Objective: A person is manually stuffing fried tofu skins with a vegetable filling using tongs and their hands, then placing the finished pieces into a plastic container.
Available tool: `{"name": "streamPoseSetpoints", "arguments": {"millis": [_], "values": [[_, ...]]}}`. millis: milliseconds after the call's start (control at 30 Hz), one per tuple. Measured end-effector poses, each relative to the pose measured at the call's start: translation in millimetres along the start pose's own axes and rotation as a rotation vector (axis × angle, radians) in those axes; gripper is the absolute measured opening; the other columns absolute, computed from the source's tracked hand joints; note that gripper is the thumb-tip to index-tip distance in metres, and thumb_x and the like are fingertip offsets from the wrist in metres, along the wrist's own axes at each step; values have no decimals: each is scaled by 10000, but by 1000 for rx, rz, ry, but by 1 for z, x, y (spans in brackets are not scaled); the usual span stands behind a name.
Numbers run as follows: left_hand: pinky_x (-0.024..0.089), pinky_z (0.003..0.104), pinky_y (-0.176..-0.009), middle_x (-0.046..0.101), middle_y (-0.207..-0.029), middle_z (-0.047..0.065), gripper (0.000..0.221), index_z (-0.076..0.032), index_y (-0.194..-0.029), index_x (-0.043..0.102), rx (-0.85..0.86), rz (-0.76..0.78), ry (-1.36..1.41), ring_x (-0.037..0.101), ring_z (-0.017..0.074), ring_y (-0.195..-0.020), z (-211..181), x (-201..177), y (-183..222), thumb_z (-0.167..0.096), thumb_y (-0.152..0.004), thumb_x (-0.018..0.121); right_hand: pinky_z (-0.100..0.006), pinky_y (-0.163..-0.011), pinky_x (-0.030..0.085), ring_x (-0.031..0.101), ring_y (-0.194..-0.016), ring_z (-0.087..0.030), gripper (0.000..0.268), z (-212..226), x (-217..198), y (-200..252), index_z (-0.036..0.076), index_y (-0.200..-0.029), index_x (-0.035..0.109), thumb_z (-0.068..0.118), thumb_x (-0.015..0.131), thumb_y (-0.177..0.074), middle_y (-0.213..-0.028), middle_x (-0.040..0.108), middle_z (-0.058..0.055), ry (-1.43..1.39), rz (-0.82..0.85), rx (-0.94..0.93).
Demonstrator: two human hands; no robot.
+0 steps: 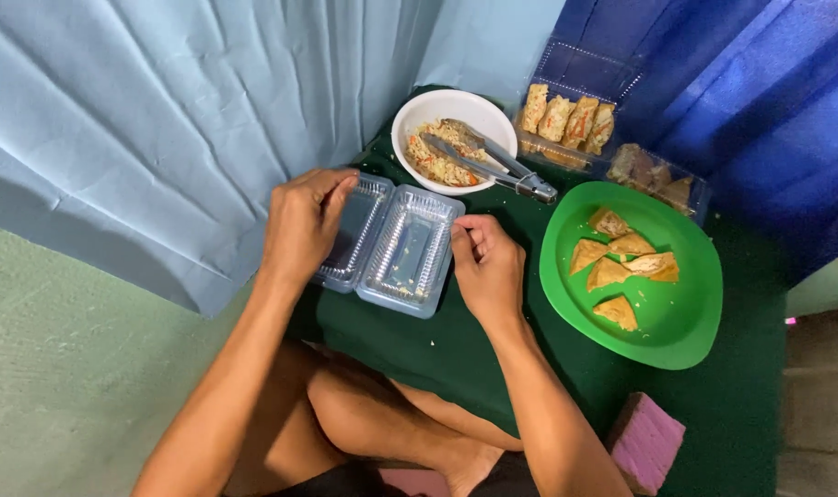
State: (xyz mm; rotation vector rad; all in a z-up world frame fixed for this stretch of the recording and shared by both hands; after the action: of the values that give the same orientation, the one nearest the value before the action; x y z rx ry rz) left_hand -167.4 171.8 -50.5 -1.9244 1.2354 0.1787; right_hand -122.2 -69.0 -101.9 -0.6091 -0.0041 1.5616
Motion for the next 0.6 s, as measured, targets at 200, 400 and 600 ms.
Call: {"name": "streamPoseSetpoints", "arguments": {"millis": [200,400,600], "values": [[570,286,-637,716,-657,11,138,-268,-989,810,-158,40,44,738,193,-654,3,1,10,-174,-970,710,-240,-458,421,474,-441,-94,79,12,-7,1,74,-978,741,24,680,-971,-505,543,-11,-4,-157,-172],[486,574,-1013,652,-1298,331,396,93,-1452,471,-20,-45,363,625,489,-1203,-69,9,23,-71,-1091,463,-494,-1019,518,662,-1166,-398,278,107,-6,7,2,-1279,662,109,552,-1048,-1224,682,-195,-7,-72,-634],[24,473,-1305,181,-1686,191,747,-1,-1617,206,-309,-112,847,141,318,-1574,-84,59,46,-519,-1094,85,-563,-1331,198,263,-1587,-400,609,86,68,-15,35,-1618,320,-43,569,-1068,-1683,287,-227,-376,148,-861]]}}
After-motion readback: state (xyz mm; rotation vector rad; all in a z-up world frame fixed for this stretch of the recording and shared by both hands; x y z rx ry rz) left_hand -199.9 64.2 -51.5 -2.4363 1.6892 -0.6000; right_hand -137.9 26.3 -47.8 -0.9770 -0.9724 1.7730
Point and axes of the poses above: each hand's wrist, its own y-axis away from the middle knuckle, its own x-axis out of the palm, z = x × y, the point moved 4 cm from there along -y, towards the middle knuckle
